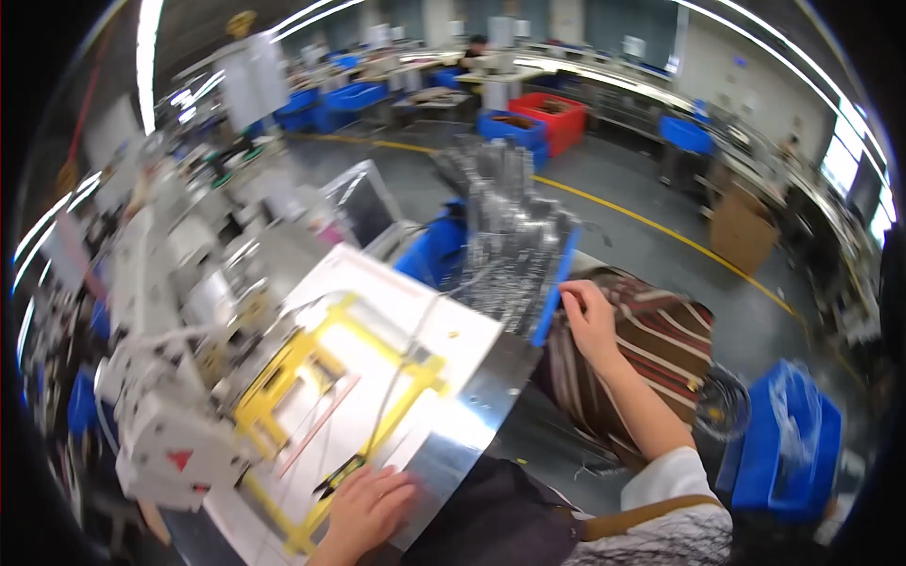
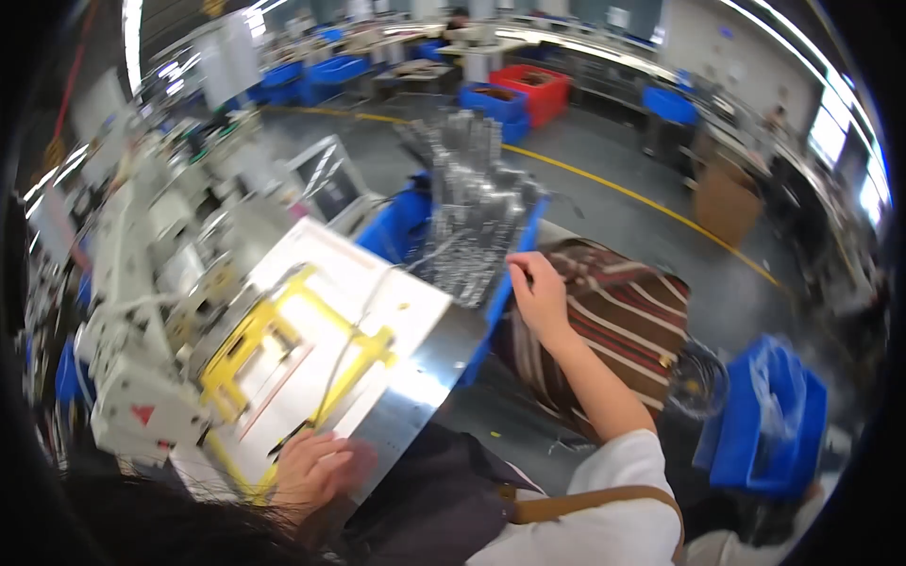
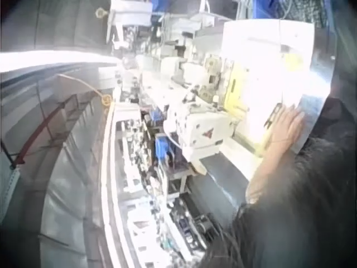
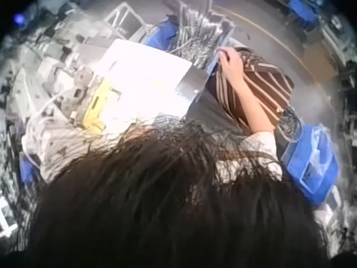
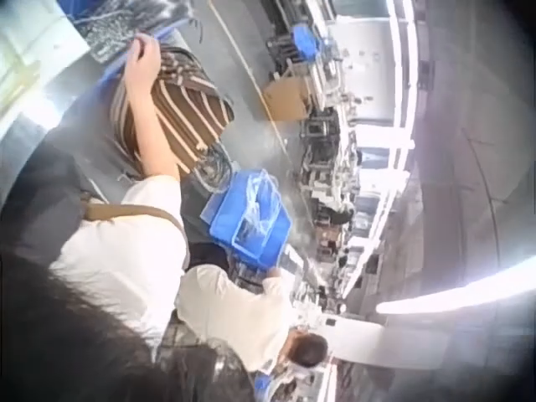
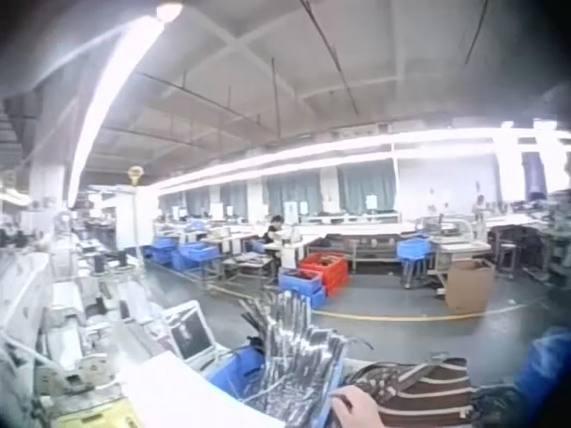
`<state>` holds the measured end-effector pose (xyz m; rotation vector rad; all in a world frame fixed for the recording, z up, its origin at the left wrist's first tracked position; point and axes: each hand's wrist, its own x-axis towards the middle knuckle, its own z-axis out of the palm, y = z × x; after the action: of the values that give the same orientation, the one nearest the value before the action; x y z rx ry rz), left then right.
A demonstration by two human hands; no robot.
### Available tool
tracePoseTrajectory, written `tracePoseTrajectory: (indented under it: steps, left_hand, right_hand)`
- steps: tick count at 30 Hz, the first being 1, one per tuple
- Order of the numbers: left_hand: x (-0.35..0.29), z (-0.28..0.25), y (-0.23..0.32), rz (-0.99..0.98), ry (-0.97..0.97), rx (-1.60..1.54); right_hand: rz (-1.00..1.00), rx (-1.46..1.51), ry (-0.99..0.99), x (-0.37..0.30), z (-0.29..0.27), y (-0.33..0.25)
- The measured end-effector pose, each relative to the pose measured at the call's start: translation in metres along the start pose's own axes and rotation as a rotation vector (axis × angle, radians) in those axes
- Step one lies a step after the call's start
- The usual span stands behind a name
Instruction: Sewing and assembling components onto striped fabric bags using an industrial sewing machine.
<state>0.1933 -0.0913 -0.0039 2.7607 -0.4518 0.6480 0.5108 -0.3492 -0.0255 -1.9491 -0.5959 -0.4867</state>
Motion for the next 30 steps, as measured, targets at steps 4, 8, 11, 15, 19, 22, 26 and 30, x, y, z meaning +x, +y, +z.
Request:
tracePoseTrajectory:
  steps: [4,8,11,15,19,22,26,30]
  left_hand:
    - [-0.031,-0.021,0.034,0.198,-0.174,0.05]
    - [-0.068,-0.052,0.052,0.094,-0.032,0.386]
    - [-0.127,-0.107,0.077,-0.338,0.34,0.667]
    - [-0.243,-0.11,0.119,-0.862,1.488,0.84]
    - [-0.378,-0.018,0.12,-1.59,1.638,0.64]
    - [-0.481,0.117,0.1,-2.176,1.451,0.108]
    - [-0.589,0.199,0.142,-2.204,1.465,-0.085]
    - [-0.484,0.22,0.029,-2.38,1.175,-0.119]
  right_hand:
    - [-0.491,0.177,-0.723,-0.03,0.08,-0.119]
    - [-1.017,0.232,-0.929,-0.091,0.154,-0.184]
    - [-1.038,0.293,-1.224,-0.104,0.172,-0.203]
    - [-1.039,0.296,-1.153,-0.1,0.17,-0.191]
    - [-0.903,0.046,-0.851,-0.053,0.16,-0.135]
    - [-0.771,-0.041,-0.75,-0.016,0.154,-0.098]
    - [-0.68,-0.039,-0.772,-0.008,0.178,-0.071]
    - [-0.738,-0.223,-0.658,0.017,0.139,-0.06]
